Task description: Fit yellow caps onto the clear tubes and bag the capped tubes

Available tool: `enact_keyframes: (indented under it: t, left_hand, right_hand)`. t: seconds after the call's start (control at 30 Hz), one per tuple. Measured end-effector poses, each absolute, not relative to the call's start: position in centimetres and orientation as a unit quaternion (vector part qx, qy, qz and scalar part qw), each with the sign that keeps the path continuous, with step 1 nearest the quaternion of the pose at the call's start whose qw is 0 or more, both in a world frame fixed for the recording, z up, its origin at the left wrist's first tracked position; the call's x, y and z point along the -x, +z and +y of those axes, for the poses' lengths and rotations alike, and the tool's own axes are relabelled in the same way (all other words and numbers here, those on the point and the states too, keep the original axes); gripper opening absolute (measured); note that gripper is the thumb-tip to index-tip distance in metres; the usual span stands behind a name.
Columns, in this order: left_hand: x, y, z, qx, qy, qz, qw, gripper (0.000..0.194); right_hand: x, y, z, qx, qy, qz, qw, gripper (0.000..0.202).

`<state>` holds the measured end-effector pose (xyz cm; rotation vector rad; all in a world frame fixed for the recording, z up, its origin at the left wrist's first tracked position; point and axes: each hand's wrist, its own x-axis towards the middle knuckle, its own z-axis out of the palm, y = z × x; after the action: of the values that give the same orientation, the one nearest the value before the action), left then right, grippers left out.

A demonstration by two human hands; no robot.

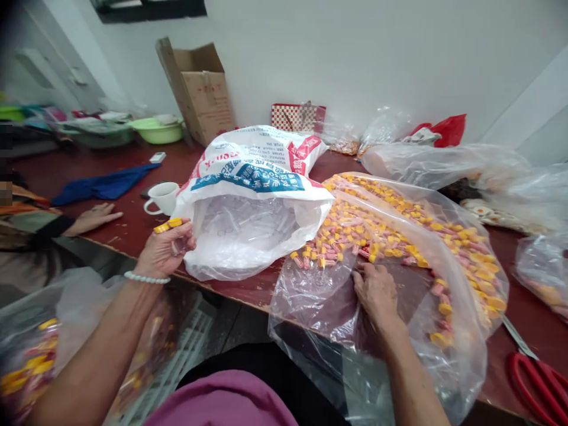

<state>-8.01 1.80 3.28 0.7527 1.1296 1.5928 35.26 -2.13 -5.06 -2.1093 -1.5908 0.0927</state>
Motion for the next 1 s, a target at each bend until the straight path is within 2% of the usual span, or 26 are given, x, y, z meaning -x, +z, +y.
enact_keyframes:
  t: [0.13, 0.23, 0.37, 0.47, 0.67, 0.83, 1.0]
  left_hand:
    - [8.5, 1.9, 3.1, -0.381, 0.639, 0.555, 0.373, 0.036]
    - [8.4, 0.3, 4.0, -0.49, 0.534, 0.638, 0.262, 0.033]
    - [8.1, -1.4, 5.7, -0.564, 0.432, 0.678, 0.188, 0.024]
    - [8.1, -1.9, 7.4, -0.623, 0.341, 0.692, 0.127, 0.031]
    - [8.7, -1.7, 10.4, -0.731, 0.173, 0.655, 0.082, 0.035]
    - [8.9, -0.5, 11.0, -0.775, 0.091, 0.622, 0.055, 0.027]
    - [8.3, -0.2, 9.1, -0.777, 0.066, 0.626, 0.021, 0.024]
  right_hand:
    - [-32.3, -5.0, 1.0, 0.687, 0.028, -0.672, 0.276, 0.036]
    - [-30.7, -5.2, 2.7, 0.627, 0.042, -0.729, 0.273, 0.031]
    - [-30.5, -5.9, 3.0, 0.622, 0.031, -0.737, 0.265, 0.028]
    - [-31.5, -6.3, 2.0, 0.639, 0.011, -0.722, 0.265, 0.03]
    - [-34.5, -6.6, -0.9, 0.644, 0.03, -0.715, 0.27, 0.031]
    - [-35.6, -6.1, -2.1, 0.599, 0.072, -0.758, 0.246, 0.034]
    - [-34.6, -4.5, -4.3, 0.705, 0.022, -0.63, 0.326, 0.045]
